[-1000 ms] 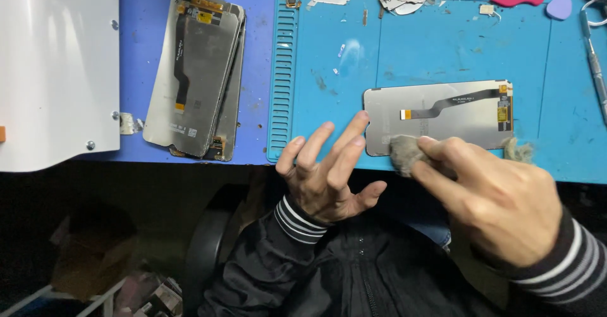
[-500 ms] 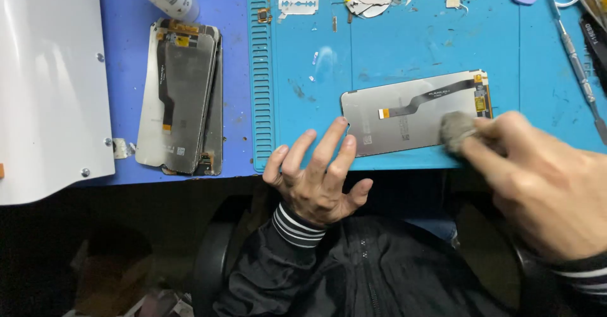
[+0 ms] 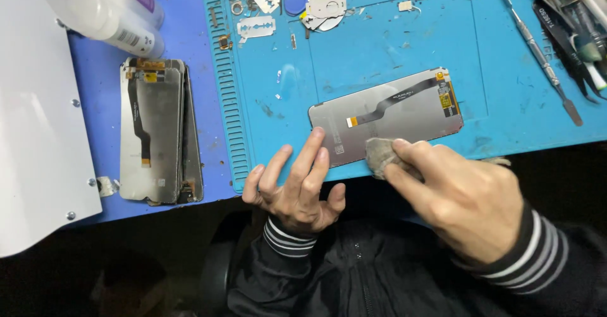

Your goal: The recorder is cleaning and scraping residue off a smartphone LCD screen using a cleaning fluid, a cloth, and a metal scraper tool to prepare it for repair.

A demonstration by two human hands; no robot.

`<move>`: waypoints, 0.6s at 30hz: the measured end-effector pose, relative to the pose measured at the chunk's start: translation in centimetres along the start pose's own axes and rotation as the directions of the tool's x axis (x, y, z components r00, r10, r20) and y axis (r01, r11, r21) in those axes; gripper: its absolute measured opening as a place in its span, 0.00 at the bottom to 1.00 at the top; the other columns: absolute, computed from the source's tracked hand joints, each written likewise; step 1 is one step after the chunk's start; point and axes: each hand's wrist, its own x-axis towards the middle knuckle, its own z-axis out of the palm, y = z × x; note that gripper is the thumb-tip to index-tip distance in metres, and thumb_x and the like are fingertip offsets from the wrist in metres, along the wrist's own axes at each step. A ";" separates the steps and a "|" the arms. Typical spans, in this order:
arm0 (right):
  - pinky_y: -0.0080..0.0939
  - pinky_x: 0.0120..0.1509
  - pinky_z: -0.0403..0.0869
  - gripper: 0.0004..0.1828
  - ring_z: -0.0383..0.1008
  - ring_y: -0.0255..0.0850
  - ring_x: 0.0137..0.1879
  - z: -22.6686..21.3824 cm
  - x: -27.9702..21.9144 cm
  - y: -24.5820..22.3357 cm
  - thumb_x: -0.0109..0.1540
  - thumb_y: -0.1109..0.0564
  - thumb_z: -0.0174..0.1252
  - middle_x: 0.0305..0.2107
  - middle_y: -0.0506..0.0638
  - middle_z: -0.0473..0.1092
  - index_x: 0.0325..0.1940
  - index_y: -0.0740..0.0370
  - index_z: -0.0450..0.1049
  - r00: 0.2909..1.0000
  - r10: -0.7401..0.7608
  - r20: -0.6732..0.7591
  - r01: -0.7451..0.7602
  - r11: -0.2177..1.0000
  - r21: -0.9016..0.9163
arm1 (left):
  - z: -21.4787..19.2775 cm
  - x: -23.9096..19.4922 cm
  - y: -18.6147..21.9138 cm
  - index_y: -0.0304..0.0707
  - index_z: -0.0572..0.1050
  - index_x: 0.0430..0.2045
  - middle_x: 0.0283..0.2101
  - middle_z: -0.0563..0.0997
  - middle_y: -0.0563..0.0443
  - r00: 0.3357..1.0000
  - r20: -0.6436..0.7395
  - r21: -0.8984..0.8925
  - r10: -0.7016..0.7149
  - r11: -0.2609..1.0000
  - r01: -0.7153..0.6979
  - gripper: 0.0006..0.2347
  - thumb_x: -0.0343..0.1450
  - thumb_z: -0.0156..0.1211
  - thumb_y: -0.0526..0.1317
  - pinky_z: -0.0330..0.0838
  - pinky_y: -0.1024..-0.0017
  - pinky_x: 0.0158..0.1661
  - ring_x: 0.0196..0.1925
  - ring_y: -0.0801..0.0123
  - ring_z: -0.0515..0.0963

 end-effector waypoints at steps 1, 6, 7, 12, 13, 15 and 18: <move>0.35 0.26 0.65 0.17 0.79 0.37 0.43 -0.6 -0.6 1.0 0.68 0.64 0.51 0.51 0.45 0.74 0.55 0.46 0.76 0.997 0.031 0.069 -0.027 0.998 -0.053 | 0.0 -0.1 0.0 0.47 0.75 0.37 0.43 0.88 0.61 1.000 -0.002 -0.009 0.010 1.000 -0.010 0.18 0.79 0.35 0.52 0.52 0.68 0.60 0.48 0.68 0.75; 0.36 0.23 0.61 0.08 0.80 0.34 0.39 -0.6 -1.4 1.9 0.74 0.54 0.54 0.48 0.40 0.75 0.51 0.42 0.79 0.978 0.160 0.130 -0.131 0.969 -0.208 | 0.3 0.1 -0.1 0.48 0.75 0.35 0.42 0.88 0.61 0.999 -0.032 0.001 0.030 1.000 -0.030 0.17 0.79 0.35 0.52 0.53 0.69 0.59 0.47 0.69 0.75; 0.36 0.30 0.67 0.11 0.80 0.39 0.43 -0.1 -1.0 1.3 0.72 0.57 0.50 0.50 0.45 0.74 0.51 0.47 0.78 0.992 0.091 0.092 -0.085 0.994 -0.075 | 0.2 0.2 -0.1 0.48 0.75 0.35 0.42 0.88 0.60 0.999 -0.022 0.000 0.031 1.000 -0.031 0.17 0.79 0.36 0.52 0.53 0.69 0.59 0.47 0.68 0.75; 0.39 0.18 0.58 0.24 0.80 0.33 0.39 -1.2 -2.9 3.7 0.67 0.63 0.55 0.50 0.35 0.73 0.59 0.32 0.76 0.958 0.183 0.220 -0.149 0.975 -0.163 | 0.2 0.1 -0.2 0.48 0.74 0.37 0.42 0.88 0.60 0.999 0.007 -0.007 0.037 0.999 -0.037 0.17 0.79 0.36 0.52 0.53 0.69 0.57 0.48 0.68 0.75; 0.38 0.23 0.59 0.23 0.80 0.34 0.38 -1.1 -3.4 4.0 0.66 0.64 0.54 0.50 0.35 0.72 0.57 0.33 0.75 0.947 0.224 0.231 -0.172 0.959 -0.228 | 0.3 0.0 -0.2 0.48 0.74 0.36 0.42 0.88 0.60 0.999 -0.012 0.000 0.031 1.000 -0.031 0.17 0.79 0.35 0.52 0.53 0.69 0.58 0.48 0.69 0.75; 0.38 0.27 0.59 0.22 0.79 0.34 0.38 -0.9 -3.4 3.9 0.66 0.64 0.53 0.50 0.35 0.71 0.55 0.33 0.75 0.934 0.267 0.238 -0.193 0.936 -0.293 | 0.5 0.0 -0.1 0.49 0.75 0.36 0.42 0.88 0.61 0.999 -0.032 0.005 0.026 1.000 -0.026 0.17 0.79 0.35 0.52 0.52 0.69 0.59 0.47 0.69 0.75; 0.35 0.29 0.69 0.17 0.82 0.38 0.48 -1.0 -2.7 3.3 0.68 0.62 0.47 0.54 0.46 0.75 0.53 0.46 0.77 0.991 0.039 0.129 -0.031 0.997 -0.065 | 0.3 -0.1 -0.1 0.49 0.74 0.36 0.41 0.88 0.62 0.999 -0.012 0.011 0.030 1.000 -0.030 0.17 0.79 0.35 0.53 0.52 0.69 0.58 0.48 0.69 0.74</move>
